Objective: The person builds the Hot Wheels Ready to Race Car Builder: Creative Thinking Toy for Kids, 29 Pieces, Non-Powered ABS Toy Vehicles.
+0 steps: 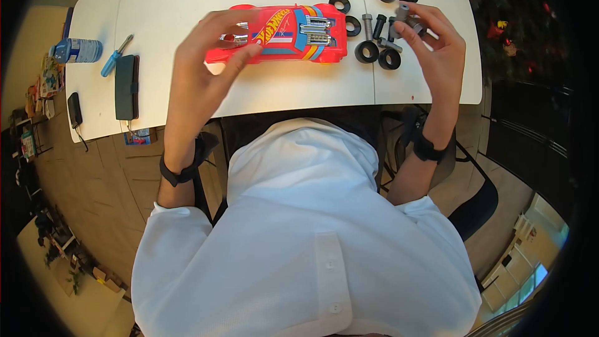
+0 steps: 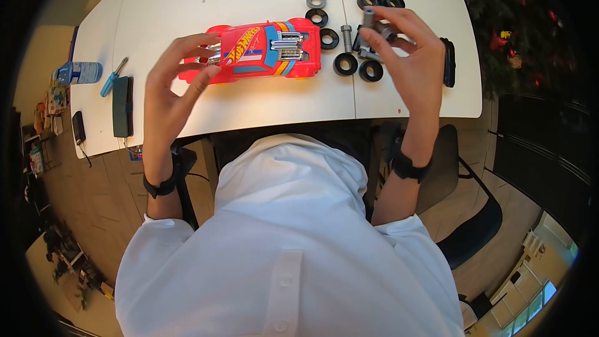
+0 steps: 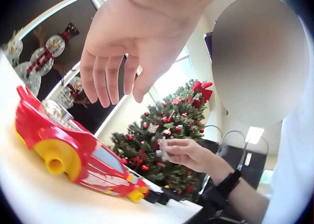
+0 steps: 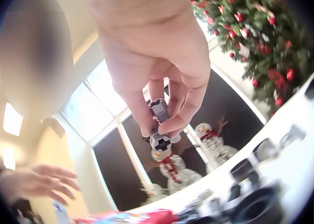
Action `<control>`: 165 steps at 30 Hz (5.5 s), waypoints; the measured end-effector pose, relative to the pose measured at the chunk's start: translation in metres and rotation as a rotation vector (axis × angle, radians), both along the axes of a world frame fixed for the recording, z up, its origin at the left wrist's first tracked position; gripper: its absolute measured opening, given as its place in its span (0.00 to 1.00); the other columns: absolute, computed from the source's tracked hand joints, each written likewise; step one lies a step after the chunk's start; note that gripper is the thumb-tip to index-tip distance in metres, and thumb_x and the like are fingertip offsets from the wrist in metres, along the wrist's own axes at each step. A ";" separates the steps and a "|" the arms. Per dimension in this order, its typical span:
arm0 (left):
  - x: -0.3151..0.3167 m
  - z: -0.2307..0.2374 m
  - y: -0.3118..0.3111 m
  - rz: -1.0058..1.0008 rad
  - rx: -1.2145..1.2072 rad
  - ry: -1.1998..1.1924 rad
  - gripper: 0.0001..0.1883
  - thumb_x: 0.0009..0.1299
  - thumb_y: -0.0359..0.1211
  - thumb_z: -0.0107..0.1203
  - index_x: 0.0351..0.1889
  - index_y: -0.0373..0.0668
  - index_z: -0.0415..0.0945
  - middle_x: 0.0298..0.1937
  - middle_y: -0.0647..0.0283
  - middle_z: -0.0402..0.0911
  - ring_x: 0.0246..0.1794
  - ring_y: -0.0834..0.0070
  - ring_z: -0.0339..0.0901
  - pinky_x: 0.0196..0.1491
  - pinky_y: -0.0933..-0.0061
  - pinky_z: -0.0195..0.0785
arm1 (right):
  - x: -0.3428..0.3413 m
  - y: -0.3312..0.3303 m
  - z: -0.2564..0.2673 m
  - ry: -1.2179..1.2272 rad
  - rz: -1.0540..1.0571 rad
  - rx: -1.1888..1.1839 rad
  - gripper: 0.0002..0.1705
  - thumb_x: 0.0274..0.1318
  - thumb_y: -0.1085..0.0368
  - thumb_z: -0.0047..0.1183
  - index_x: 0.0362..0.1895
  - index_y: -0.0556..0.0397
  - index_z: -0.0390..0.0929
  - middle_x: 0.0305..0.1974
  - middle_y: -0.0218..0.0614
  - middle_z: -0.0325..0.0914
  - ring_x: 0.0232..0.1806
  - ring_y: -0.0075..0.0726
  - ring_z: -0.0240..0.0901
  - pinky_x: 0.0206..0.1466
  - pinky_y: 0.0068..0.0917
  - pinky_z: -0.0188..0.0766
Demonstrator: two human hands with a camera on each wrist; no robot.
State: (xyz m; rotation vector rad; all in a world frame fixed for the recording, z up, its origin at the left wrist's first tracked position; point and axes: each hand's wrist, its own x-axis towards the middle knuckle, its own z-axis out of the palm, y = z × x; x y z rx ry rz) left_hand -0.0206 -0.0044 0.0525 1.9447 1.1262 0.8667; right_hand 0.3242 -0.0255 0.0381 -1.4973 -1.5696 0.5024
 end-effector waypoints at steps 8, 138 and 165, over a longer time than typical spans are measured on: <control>0.015 -0.004 -0.011 -0.118 -0.487 -0.379 0.25 0.72 0.25 0.65 0.66 0.35 0.73 0.59 0.58 0.79 0.56 0.70 0.83 0.58 0.70 0.77 | -0.127 -0.008 -0.001 0.642 0.435 -0.220 0.20 0.61 0.79 0.63 0.57 0.61 0.79 0.53 0.35 0.77 0.49 0.30 0.83 0.55 0.24 0.83; -0.017 -0.033 0.009 0.288 0.280 0.314 0.06 0.65 0.25 0.70 0.39 0.39 0.86 0.36 0.63 0.87 0.38 0.71 0.82 0.42 0.66 0.72 | -0.136 0.019 -0.070 -0.358 0.222 -0.023 0.39 0.60 0.47 0.67 0.68 0.54 0.72 0.68 0.41 0.64 0.64 0.56 0.58 0.66 0.52 0.63; 0.000 -0.030 0.011 0.190 0.273 0.336 0.13 0.62 0.17 0.66 0.44 0.39 0.85 0.45 0.60 0.84 0.48 0.68 0.83 0.47 0.67 0.78 | -0.145 0.015 -0.075 -0.331 0.157 -0.019 0.44 0.58 0.45 0.67 0.69 0.63 0.72 0.67 0.48 0.62 0.64 0.58 0.57 0.66 0.54 0.60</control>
